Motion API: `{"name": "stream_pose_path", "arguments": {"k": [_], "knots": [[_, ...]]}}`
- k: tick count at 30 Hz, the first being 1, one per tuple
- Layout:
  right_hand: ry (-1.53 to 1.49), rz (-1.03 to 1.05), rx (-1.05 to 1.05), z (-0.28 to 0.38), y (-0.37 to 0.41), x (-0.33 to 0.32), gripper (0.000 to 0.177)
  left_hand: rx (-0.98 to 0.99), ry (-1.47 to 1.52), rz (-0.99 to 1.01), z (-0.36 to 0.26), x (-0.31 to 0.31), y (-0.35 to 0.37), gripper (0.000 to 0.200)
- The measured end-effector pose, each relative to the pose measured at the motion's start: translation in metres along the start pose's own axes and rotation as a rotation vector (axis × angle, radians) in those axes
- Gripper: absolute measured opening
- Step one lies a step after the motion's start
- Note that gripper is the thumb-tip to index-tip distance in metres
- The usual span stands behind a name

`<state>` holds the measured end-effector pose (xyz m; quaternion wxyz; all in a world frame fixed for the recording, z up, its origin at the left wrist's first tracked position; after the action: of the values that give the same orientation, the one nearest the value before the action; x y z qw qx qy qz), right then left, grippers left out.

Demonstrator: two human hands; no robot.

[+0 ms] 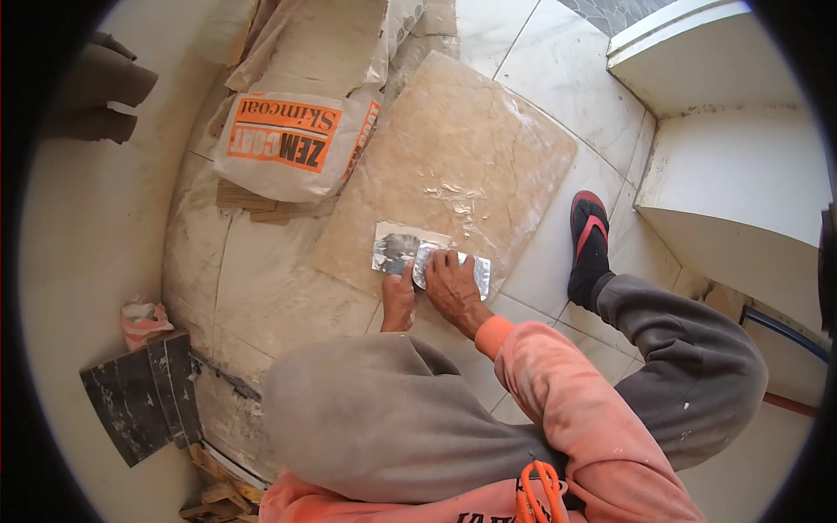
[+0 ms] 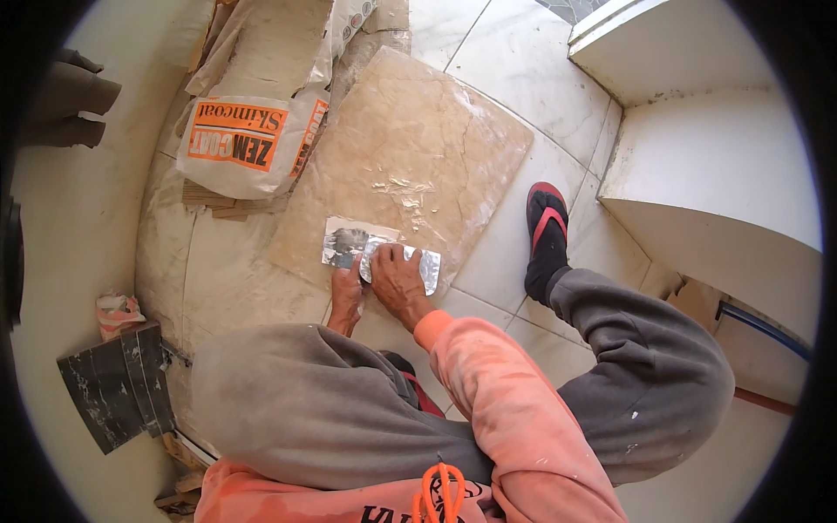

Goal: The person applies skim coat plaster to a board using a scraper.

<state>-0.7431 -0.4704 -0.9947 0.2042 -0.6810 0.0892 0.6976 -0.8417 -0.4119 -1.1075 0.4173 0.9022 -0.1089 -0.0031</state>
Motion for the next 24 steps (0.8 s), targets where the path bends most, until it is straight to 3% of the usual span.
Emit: {"name": "stream_pose_path", "arguments": {"k": [7, 10, 13, 16, 19, 22, 24], "knots": [[-0.019, 0.032, 0.0, 0.001, 0.002, -0.005, 0.043, -0.031, -0.012, 0.181, 0.011, -0.004, -0.011, 0.035], [-0.067, 0.059, -0.112, 0.006, 0.014, -0.018, 0.045, -0.004, -0.173, 0.209, 0.003, -0.009, -0.012, 0.034], [-0.127, 0.132, -0.171, 0.013, 0.016, -0.025, 0.044, -0.088, -0.083, 0.359, -0.032, 0.001, 0.018, 0.031], [-0.149, 0.147, -0.188, 0.018, 0.011, -0.021, 0.042, -0.072, -0.241, 0.433, -0.031, -0.009, 0.008, 0.025], [-0.115, 0.141, -0.173, 0.021, -0.004, -0.02, 0.037, 0.108, -0.154, 0.378, -0.046, 0.0, 0.02, 0.018], [-0.091, 0.038, -0.152, 0.024, -0.006, -0.015, 0.022, 0.121, -0.195, 0.414, -0.018, -0.01, -0.001, 0.018], [-0.11, 0.148, -0.169, 0.028, -0.002, -0.02, 0.027, 0.044, -0.22, 0.487, -0.024, -0.01, -0.002, 0.016]]}}
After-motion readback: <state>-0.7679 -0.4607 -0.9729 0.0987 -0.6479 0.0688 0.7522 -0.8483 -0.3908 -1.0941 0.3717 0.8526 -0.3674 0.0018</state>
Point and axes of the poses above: each hand's wrist, its own y-axis away from the middle knuckle, its own x-axis out of the palm, z = x × y, the point moved 5 cm from there along -y, towards the middle knuckle, and after that the axes turned 15 degrees about -z, right-handed, at the moved point
